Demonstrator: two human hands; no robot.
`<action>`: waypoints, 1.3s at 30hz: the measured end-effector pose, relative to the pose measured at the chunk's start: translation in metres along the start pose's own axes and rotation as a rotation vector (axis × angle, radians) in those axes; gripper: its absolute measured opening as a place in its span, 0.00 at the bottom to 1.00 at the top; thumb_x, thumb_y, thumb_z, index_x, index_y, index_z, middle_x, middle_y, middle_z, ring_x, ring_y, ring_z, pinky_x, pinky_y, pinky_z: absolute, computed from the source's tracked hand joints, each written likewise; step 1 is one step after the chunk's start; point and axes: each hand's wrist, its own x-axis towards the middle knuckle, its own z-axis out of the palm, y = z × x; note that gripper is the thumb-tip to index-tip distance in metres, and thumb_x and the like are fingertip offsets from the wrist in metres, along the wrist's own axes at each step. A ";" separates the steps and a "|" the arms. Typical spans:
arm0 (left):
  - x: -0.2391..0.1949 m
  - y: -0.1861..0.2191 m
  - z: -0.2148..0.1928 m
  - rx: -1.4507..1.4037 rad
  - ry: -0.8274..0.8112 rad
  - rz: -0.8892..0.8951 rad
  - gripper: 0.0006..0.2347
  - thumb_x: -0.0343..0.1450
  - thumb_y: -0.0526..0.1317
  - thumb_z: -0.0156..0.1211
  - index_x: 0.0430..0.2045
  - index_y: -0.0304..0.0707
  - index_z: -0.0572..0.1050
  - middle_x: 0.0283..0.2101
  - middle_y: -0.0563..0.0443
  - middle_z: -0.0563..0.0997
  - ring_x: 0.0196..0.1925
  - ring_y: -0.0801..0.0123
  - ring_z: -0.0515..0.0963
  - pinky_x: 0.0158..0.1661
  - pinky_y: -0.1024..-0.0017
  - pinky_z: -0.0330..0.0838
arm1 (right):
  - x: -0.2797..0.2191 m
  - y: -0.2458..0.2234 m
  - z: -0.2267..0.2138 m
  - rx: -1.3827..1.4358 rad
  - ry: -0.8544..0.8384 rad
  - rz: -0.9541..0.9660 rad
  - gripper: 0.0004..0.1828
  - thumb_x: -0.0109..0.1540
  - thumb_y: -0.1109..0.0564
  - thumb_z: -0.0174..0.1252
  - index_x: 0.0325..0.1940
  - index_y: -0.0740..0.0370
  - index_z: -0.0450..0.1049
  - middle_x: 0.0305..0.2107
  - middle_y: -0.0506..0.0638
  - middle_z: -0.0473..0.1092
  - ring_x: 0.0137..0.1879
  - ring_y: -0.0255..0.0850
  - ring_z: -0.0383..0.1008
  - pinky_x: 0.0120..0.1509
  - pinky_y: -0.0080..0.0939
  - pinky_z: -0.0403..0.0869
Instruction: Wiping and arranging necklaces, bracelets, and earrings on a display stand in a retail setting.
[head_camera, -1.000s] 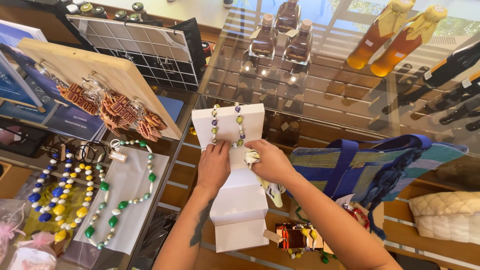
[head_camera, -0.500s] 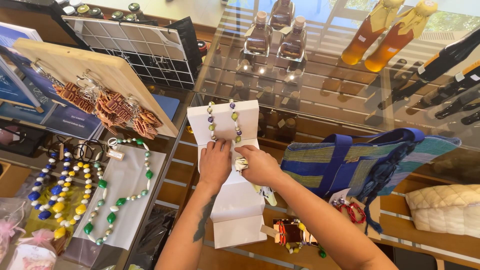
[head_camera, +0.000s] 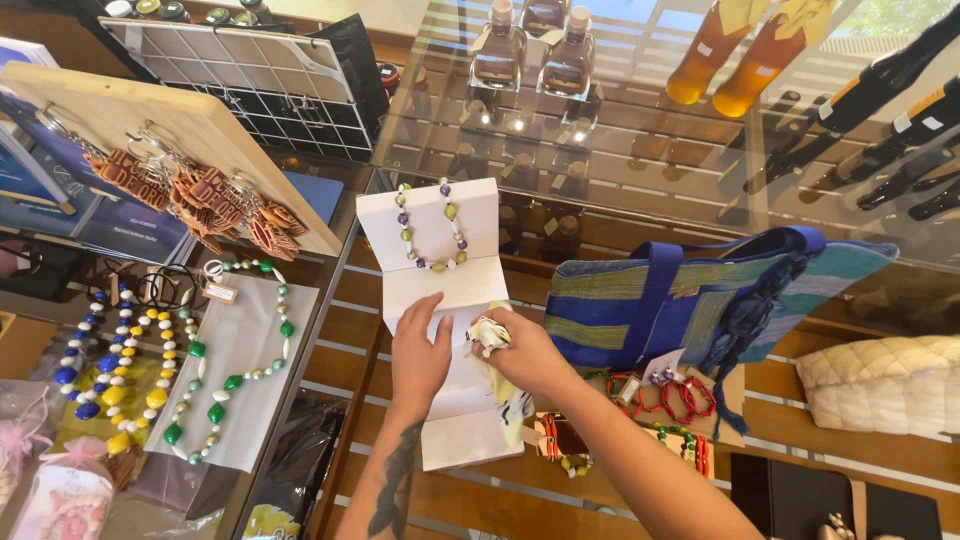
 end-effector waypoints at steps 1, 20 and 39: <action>-0.007 0.001 0.003 0.000 -0.004 -0.001 0.15 0.71 0.39 0.61 0.53 0.41 0.77 0.56 0.44 0.79 0.55 0.51 0.77 0.54 0.61 0.71 | 0.000 0.013 0.004 0.002 0.001 0.003 0.19 0.58 0.56 0.67 0.53 0.60 0.76 0.39 0.51 0.78 0.45 0.39 0.78 0.51 0.39 0.75; -0.171 0.048 0.053 -1.778 -0.286 -0.920 0.33 0.74 0.66 0.32 0.72 0.52 0.57 0.72 0.47 0.63 0.72 0.56 0.62 0.68 0.54 0.56 | -0.169 0.076 0.021 -0.154 0.165 -0.570 0.34 0.60 0.71 0.54 0.70 0.52 0.68 0.71 0.55 0.61 0.75 0.53 0.60 0.79 0.51 0.58; -0.179 0.097 0.009 -1.697 -0.200 -0.821 0.38 0.71 0.71 0.33 0.73 0.48 0.56 0.72 0.47 0.62 0.73 0.61 0.59 0.70 0.59 0.54 | -0.205 0.036 0.020 -0.304 0.100 -0.750 0.38 0.56 0.71 0.57 0.71 0.58 0.66 0.69 0.58 0.62 0.64 0.57 0.63 0.72 0.54 0.63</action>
